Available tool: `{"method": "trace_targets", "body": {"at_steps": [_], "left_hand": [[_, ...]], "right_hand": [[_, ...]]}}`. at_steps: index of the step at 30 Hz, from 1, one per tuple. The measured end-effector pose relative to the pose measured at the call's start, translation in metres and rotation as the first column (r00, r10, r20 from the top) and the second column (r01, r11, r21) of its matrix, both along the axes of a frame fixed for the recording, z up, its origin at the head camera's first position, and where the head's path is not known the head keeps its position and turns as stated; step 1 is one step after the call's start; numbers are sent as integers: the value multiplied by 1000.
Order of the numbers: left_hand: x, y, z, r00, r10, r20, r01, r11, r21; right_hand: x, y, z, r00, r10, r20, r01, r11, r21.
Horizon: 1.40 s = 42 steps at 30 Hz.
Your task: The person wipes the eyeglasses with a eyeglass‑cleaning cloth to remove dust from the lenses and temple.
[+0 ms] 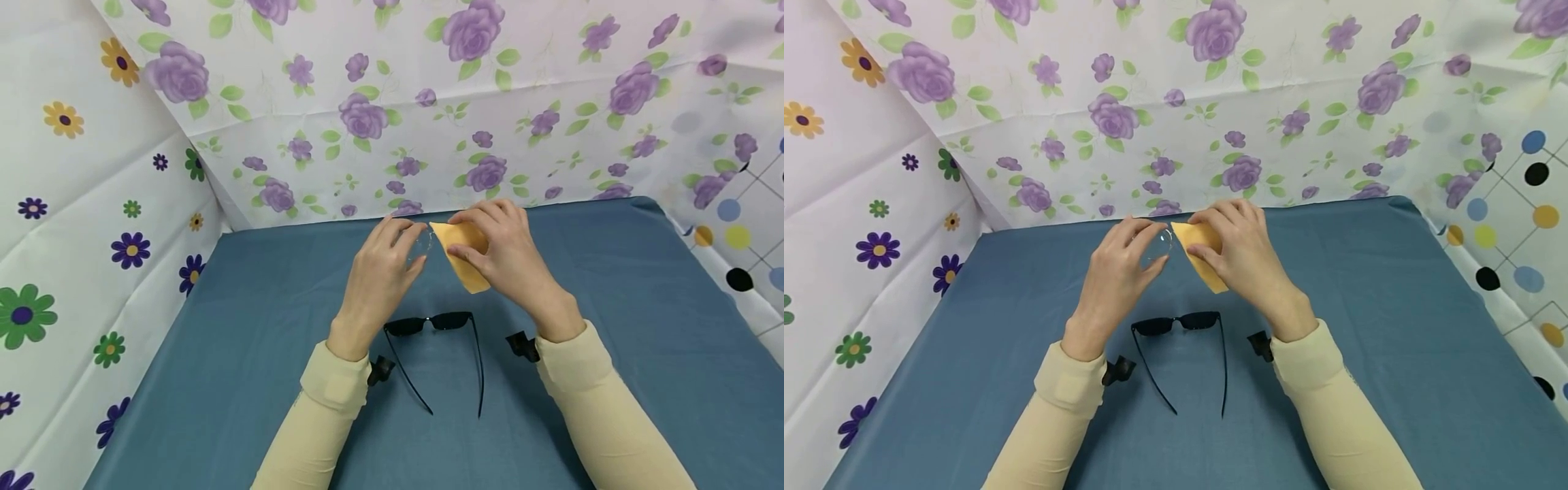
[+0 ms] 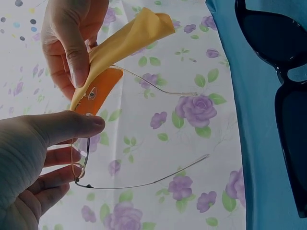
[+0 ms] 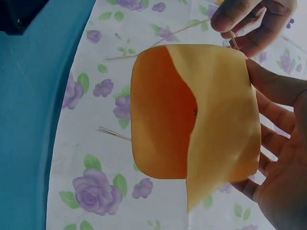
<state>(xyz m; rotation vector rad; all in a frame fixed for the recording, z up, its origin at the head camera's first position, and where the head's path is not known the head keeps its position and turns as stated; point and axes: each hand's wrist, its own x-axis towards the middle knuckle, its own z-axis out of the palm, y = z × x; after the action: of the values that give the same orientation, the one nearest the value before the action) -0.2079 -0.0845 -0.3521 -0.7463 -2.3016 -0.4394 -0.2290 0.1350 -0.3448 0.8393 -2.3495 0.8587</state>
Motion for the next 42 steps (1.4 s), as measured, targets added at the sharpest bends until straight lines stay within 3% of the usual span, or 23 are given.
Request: {"method": "trace_targets", "body": {"at_steps": [7,17,27,36,42], "left_hand": [[0,0,1,1000,-4,-8,4,1000,-12],[-1,3,-2,998,-15,-63,11,998,-67],[0,4,-1,995,-33,-99,27,998,-57],[-1,0,0,994,19,-109,-24,999,-41],[-2,-2,1,995,28,-95,-30,999,-21]], "right_hand": [[1,2,1,1000,2,-8,-1,1000,27],[0,-2,-1,1000,-19,21,20,998,-60],[0,-3,0,999,-29,38,35,984,-175],[-2,7,5,995,-60,84,81,959,-273],[-4,12,6,993,-75,92,98,954,-282]]}}
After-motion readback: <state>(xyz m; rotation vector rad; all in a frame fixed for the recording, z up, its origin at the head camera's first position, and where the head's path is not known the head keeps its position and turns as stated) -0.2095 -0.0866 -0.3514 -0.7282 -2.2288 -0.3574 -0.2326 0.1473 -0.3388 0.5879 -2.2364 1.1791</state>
